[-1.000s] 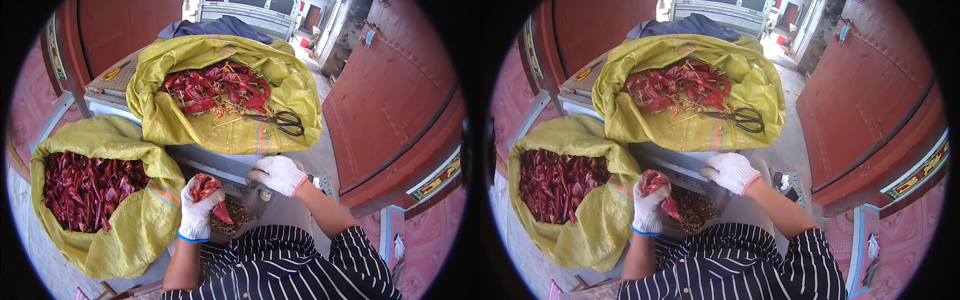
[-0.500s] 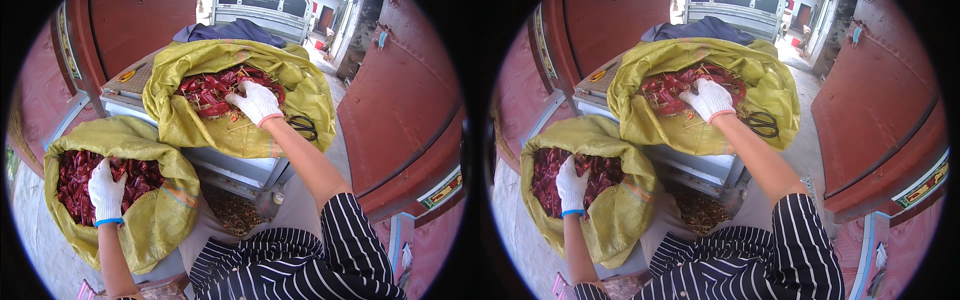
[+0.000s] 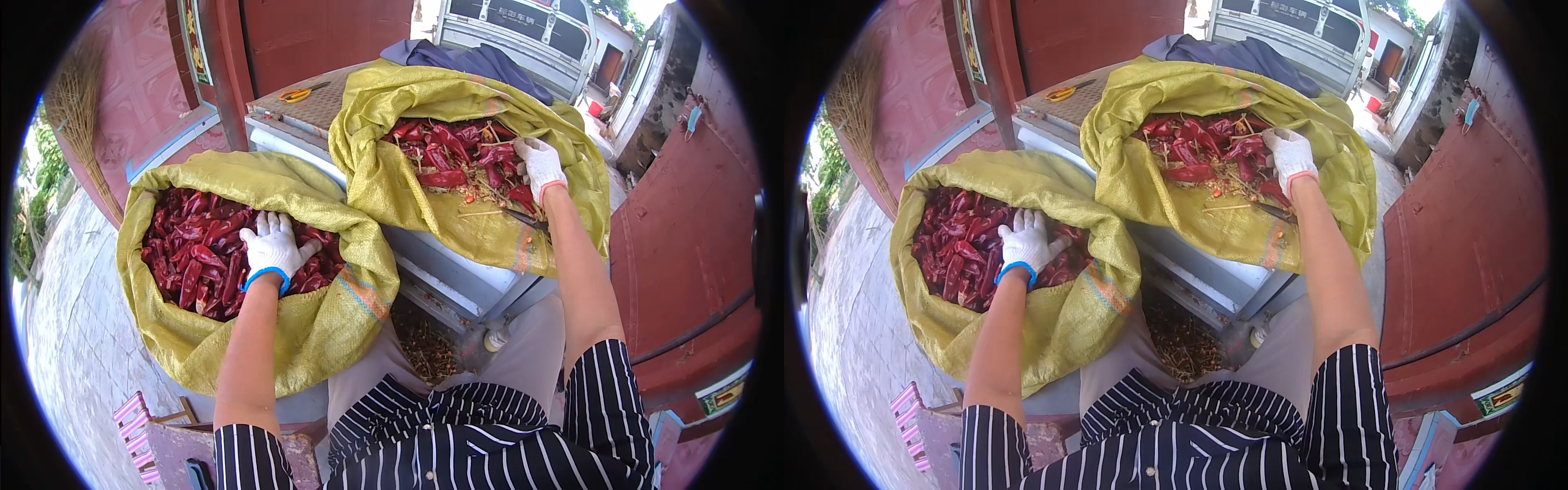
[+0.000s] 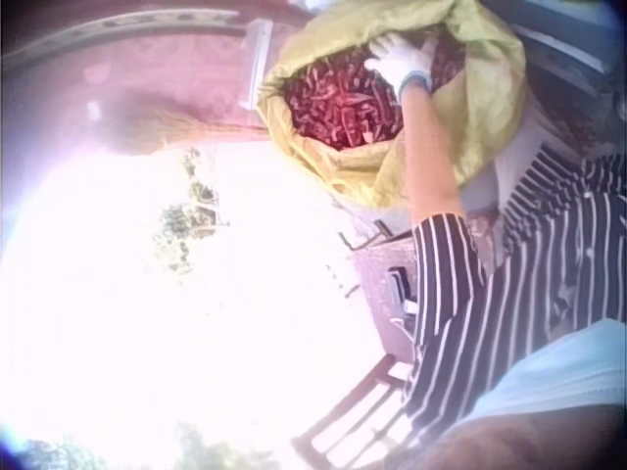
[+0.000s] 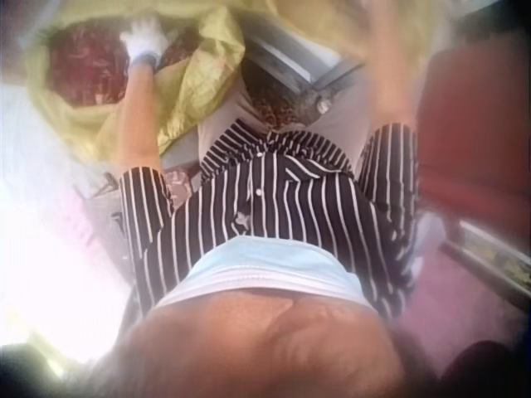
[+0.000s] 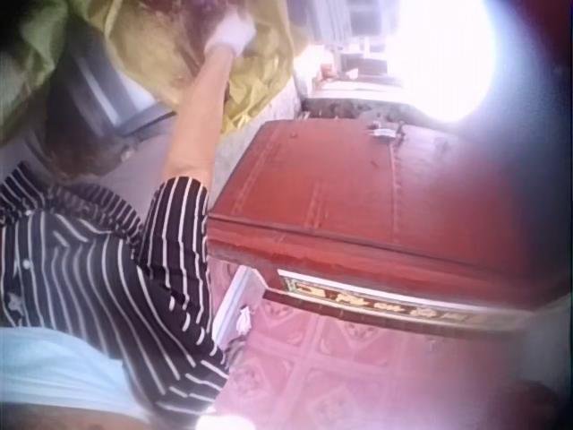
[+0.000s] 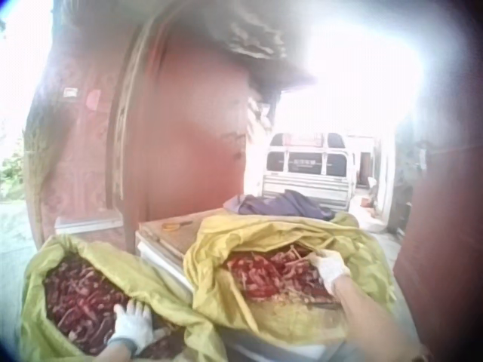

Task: The person sits at a workstation and uses scissors to trim the stems off dried red chili peppers. They pick peppers from a large yellow sack, cut the stems, and place the trimmed peppers into a second sack while discarding the stems onto a cloth.

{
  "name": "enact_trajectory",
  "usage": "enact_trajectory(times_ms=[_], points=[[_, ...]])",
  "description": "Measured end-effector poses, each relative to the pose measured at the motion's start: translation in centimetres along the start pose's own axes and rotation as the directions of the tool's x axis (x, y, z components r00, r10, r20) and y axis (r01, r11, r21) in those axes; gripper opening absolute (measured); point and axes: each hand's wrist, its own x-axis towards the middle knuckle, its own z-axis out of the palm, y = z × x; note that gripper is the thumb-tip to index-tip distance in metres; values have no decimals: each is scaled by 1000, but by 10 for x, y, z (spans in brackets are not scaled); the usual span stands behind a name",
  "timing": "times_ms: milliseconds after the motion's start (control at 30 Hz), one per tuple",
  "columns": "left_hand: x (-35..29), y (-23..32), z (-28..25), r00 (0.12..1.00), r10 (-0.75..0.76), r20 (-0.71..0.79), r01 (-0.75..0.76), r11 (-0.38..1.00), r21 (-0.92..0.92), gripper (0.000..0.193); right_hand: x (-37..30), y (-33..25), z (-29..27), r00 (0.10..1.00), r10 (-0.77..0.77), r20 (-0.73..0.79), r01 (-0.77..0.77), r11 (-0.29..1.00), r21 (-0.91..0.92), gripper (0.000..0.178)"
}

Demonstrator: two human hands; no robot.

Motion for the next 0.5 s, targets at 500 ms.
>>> enact_trajectory(times_ms=[500], points=[[-56, 45, -113, 913, 117, -390, -318, 803, -503, 46, -119, -30, -30, 955, -210, 209, 247, 954, -170, 28]])
